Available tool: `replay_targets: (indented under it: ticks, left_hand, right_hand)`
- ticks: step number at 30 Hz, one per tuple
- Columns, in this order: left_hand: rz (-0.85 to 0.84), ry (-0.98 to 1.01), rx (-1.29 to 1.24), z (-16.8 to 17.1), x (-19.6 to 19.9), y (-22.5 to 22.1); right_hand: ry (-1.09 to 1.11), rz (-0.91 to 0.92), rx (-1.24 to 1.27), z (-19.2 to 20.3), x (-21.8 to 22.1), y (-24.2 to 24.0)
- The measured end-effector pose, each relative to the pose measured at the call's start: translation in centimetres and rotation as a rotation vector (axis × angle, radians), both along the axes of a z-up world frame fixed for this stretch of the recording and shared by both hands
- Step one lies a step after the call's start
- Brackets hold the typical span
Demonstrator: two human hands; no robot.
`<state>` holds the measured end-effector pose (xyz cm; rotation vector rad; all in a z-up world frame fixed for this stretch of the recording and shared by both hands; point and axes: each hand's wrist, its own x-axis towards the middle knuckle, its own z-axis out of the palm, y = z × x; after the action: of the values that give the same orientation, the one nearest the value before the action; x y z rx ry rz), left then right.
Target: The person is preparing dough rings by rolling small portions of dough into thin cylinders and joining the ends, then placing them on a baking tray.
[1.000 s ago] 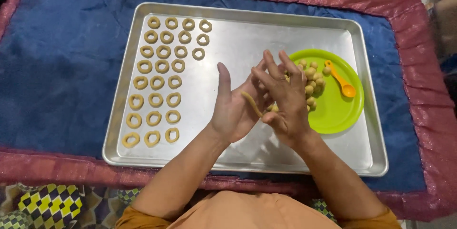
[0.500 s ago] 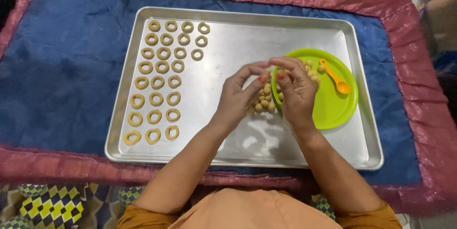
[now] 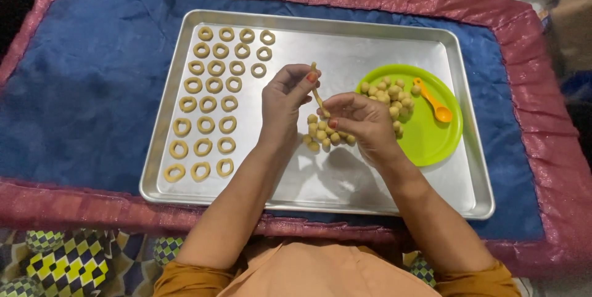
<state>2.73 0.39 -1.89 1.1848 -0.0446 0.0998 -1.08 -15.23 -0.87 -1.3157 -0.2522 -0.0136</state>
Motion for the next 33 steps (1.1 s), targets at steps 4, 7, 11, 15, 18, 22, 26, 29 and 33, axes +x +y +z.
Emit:
replay_targets:
  ticks: [4,7,11,15,18,22,26,29,33]
  left_hand:
    - [-0.014,-0.039,0.013,-0.7,0.6,0.3]
    - [-0.009,-0.082,0.067,-0.5,0.5,0.4]
    - [0.0,-0.228,0.267,-0.1,-0.1,0.3]
    - [0.036,-0.334,0.429,0.6,-0.8,-0.1]
    - [0.051,-0.359,0.471,0.8,-1.0,-0.1]
    - [0.063,-0.37,0.496,0.7,-1.0,-0.1]
    - [0.048,-0.381,0.536,1.0,-1.2,-0.1]
    - [0.058,-0.391,0.559,1.1,-1.2,-0.1]
    - [0.059,-0.4,0.605,1.6,-1.2,0.6]
  right_hand:
    - [-0.014,-0.048,0.041,-1.4,1.2,-0.8]
    - [0.035,-0.149,0.061,-1.5,1.7,-1.1]
    - [0.098,-0.18,0.079,-1.1,1.7,-1.1]
    - [0.109,-0.211,0.128,-2.1,2.3,-1.5]
    - [0.119,-0.221,0.102,-1.9,2.3,-1.6]
    - [0.111,-0.226,0.087,-2.0,2.4,-1.4]
    - [0.078,-0.238,0.028,-1.7,2.4,-1.1]
    - [0.051,-0.248,-0.018,-1.5,2.5,-0.9]
    - [0.06,-0.231,-0.08,-0.8,2.5,-0.4]
